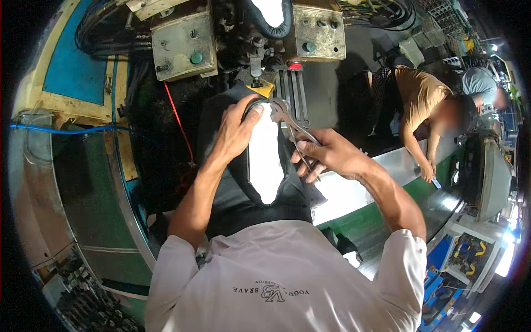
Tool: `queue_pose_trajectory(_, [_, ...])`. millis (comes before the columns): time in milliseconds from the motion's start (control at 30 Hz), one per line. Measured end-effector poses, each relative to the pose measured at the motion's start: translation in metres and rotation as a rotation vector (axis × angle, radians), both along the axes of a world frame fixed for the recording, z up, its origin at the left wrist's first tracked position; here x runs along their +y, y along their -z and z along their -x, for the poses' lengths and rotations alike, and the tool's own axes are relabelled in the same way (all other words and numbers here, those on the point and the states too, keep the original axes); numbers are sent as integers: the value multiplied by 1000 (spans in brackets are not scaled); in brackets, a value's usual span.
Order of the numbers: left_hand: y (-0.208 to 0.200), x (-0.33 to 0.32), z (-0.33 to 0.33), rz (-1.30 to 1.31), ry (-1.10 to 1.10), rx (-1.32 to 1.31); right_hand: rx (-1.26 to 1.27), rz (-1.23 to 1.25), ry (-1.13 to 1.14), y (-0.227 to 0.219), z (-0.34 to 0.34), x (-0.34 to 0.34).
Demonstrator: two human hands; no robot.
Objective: Operating a lasting machine to shape the toe of a shoe onto a last in a factory environment.
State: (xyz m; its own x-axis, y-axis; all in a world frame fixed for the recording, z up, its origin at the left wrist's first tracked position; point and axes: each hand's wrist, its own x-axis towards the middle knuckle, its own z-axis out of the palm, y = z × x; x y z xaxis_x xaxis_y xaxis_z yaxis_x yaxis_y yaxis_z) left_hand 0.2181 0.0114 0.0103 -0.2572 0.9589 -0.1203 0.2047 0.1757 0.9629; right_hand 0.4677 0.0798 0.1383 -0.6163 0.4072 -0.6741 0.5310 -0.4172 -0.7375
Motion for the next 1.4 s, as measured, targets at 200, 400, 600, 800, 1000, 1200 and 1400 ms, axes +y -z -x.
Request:
queue_pose_trajectory(200, [-10,1,-11,68,-11,205,-236,-6,-60,-28,23,13])
queue_pose_trajectory(400, [-6,8,-25,37,-35,302,-303,-69,-138,-23,35,24])
queue_pose_trajectory(600, [22,8,-17,-42,-152,223,-78,-1177,-79,77,58,-54])
queue_pose_trajectory(800, [30,11,-7,14,-111,80,5,-196,69,64,31,-33])
queue_pose_trajectory(1000, [15,16,-20,69,-58,182,-96,98,52,3,46,16])
queue_pose_trajectory(1200, [25,19,-19,33,-134,204,-210,-529,-139,38,62,-8])
queue_pose_trajectory(1400, [40,11,0,2,-223,99,-197,-1127,-48,109,82,-66])
